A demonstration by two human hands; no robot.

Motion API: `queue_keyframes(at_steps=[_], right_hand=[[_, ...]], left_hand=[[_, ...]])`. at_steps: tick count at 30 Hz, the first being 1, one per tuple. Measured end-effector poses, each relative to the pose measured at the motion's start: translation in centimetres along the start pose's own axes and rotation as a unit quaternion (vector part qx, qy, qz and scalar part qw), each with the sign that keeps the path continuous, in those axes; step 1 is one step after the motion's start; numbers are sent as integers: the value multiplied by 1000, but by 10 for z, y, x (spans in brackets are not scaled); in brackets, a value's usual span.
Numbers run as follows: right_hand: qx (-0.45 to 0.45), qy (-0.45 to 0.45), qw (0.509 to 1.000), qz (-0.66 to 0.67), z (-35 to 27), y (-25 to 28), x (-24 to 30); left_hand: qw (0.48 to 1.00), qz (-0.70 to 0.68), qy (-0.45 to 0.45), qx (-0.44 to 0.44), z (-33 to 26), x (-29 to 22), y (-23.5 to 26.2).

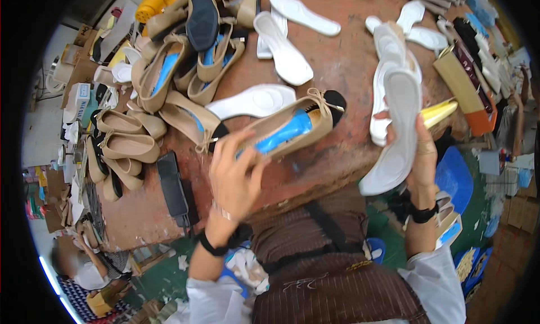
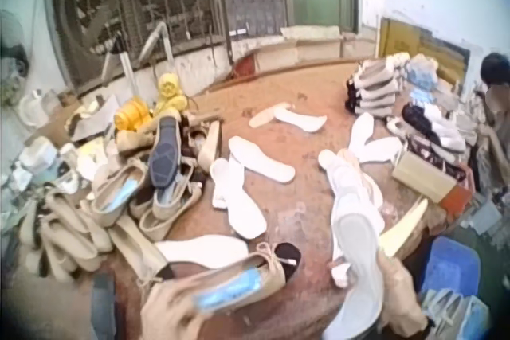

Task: The person picks up a shoe and an insole, inserts the insole into the shoe, and presses it down by hand. They then wipe the inside of the shoe with a cloth and place it back on the table, repeating the process for several shoes.

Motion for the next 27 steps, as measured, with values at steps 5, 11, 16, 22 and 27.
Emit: queue_keyframes(at_steps=[5,11,16,22,27], right_hand=[[208,296,768,-528,-16,-108,22],[369,328,740,-456,-20,-194,-77],[375,355,745,-422,-21,-234,-107],[393,321,763,-400,-22,-248,-122],[427,293,754,-404,-25,-260,-130]], left_hand=[[997,28,67,-1,-111,40,0],[985,-105,81,-110,-147,91,-30],[977,-138,92,-135,-165,103,-41],[976,-141,83,-141,-165,103,-42],[970,-172,80,-152,-167,107,-43]])
Point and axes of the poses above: each hand's wrist, its own z-axis towards the middle knuckle, its own y-axis out of the back of the hand, x = y × z, the point moved 6 cm from there along z, towards the middle knuckle, and after that the axes turned 3 degrees about y, right-handed, at the moved point
